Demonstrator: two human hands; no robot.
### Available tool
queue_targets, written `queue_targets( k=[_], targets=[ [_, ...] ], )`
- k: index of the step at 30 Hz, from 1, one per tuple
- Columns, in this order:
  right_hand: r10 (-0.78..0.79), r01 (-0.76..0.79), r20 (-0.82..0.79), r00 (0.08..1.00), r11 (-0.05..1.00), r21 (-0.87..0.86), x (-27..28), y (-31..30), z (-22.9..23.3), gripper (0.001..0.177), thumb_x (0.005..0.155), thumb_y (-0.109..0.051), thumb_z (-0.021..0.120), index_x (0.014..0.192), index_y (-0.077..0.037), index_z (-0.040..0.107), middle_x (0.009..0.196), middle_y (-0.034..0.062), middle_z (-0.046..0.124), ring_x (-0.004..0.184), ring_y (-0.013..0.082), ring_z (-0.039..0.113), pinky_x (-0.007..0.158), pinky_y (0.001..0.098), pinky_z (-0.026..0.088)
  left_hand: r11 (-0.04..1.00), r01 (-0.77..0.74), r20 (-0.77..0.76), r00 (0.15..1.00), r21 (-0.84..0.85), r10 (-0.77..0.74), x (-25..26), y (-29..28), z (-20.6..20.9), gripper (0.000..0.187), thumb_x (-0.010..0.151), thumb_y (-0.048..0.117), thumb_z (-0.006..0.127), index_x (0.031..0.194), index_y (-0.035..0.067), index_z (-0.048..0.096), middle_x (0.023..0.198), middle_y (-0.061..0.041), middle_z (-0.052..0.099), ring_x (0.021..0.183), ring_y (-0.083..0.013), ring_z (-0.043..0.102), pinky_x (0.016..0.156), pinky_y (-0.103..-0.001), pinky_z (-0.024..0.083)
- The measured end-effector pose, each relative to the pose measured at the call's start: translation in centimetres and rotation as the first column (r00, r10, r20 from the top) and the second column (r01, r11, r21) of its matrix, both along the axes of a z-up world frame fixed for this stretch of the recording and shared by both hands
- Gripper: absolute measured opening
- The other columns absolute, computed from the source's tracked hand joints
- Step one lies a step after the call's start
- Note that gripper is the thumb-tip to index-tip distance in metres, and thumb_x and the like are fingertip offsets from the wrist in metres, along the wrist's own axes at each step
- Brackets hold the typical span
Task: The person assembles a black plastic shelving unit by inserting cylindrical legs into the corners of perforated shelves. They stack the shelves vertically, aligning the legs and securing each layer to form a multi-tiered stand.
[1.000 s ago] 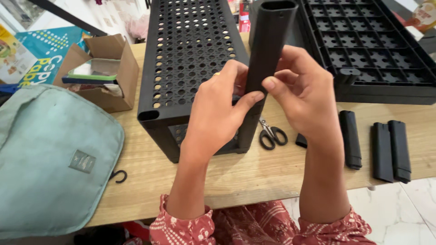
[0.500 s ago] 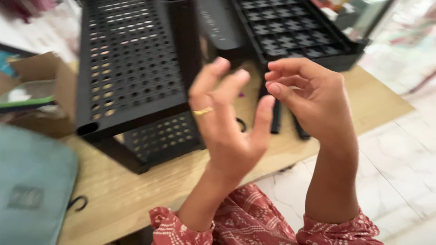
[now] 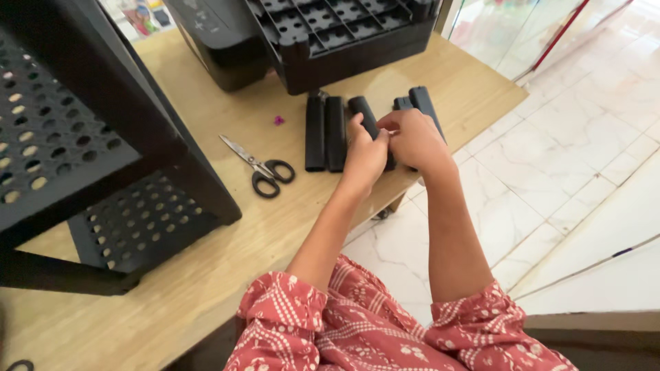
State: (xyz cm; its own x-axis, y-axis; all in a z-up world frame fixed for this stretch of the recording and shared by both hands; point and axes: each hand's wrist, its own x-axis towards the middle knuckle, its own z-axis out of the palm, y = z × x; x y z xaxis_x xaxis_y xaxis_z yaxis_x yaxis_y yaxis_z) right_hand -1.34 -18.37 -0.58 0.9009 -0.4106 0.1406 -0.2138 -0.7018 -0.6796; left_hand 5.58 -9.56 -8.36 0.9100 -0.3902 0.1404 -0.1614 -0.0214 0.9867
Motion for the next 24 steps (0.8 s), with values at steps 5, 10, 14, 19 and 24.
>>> queue_targets(
  k=[5, 10, 14, 19, 24],
  targets=[
    [0.003, -0.002, 0.013, 1.000, 0.999, -0.034, 0.4, 0.5, -0.6, 0.038, 0.078, 0.001, 0.068, 0.115, -0.003, 0.074, 0.106, 0.0177, 0.076, 0.096, 0.0341, 0.072, 0.081, 0.0405, 0.056, 0.999, 0.030, -0.253, 0.967, -0.040, -0.040, -0.2, 0.5, 1.5, 0.074, 0.097, 0.019, 0.055, 0.156, 0.002, 0.016, 0.152, -0.026, 0.044, 0.137, -0.0325, 0.052, 0.108, -0.038, 0.043],
    [-0.030, 0.039, -0.054, 0.998, 0.985, 0.168, -0.1, 0.5, -0.1, 0.054, 0.078, -0.006, 0.074, 0.131, -0.006, 0.064, 0.105, 0.0139, 0.076, 0.089, 0.0256, 0.075, 0.075, 0.0363, 0.057, 0.994, 0.003, -0.241, 0.970, -0.108, -0.029, -0.5, 1.4, 2.1, 0.071, 0.096, 0.014, 0.059, 0.153, 0.004, 0.020, 0.153, -0.023, 0.042, 0.134, -0.0305, 0.052, 0.106, -0.037, 0.046],
    [0.093, -0.093, 0.021, 0.995, 0.915, 0.392, -1.0, -0.4, 0.6, 0.061, 0.079, -0.008, 0.075, 0.137, -0.003, 0.058, 0.102, 0.0132, 0.073, 0.083, 0.0186, 0.069, 0.070, 0.0312, 0.055, 0.994, 0.013, -0.056, 0.998, -0.106, -0.019, -0.8, 2.4, 1.6, 0.065, 0.091, 0.011, 0.066, 0.146, 0.000, 0.033, 0.145, -0.022, 0.053, 0.130, -0.0281, 0.057, 0.105, -0.036, 0.049],
    [0.206, -0.226, 0.099, 0.973, 0.797, 0.560, -2.5, 0.3, 2.4, 0.058, 0.083, -0.009, 0.074, 0.138, -0.001, 0.059, 0.097, 0.0100, 0.074, 0.080, 0.0123, 0.067, 0.068, 0.0270, 0.054, 0.962, 0.022, -0.024, 0.999, -0.272, -0.030, -1.6, 5.0, 2.7, 0.061, 0.089, 0.013, 0.074, 0.140, -0.003, 0.043, 0.136, -0.021, 0.060, 0.124, -0.0255, 0.062, 0.101, -0.035, 0.051],
    [0.389, -0.395, 0.158, 0.907, 0.663, 0.636, -4.5, 2.9, 4.2, 0.059, 0.081, -0.009, 0.078, 0.136, -0.001, 0.060, 0.088, 0.0089, 0.070, 0.071, 0.0122, 0.062, 0.062, 0.0268, 0.051, 0.985, 0.070, -0.121, 0.989, -0.158, -0.090, -3.3, 9.3, 5.1, 0.058, 0.091, 0.016, 0.068, 0.144, 0.002, 0.049, 0.114, -0.022, 0.069, 0.099, -0.0209, 0.065, 0.084, -0.035, 0.053]
  ],
)
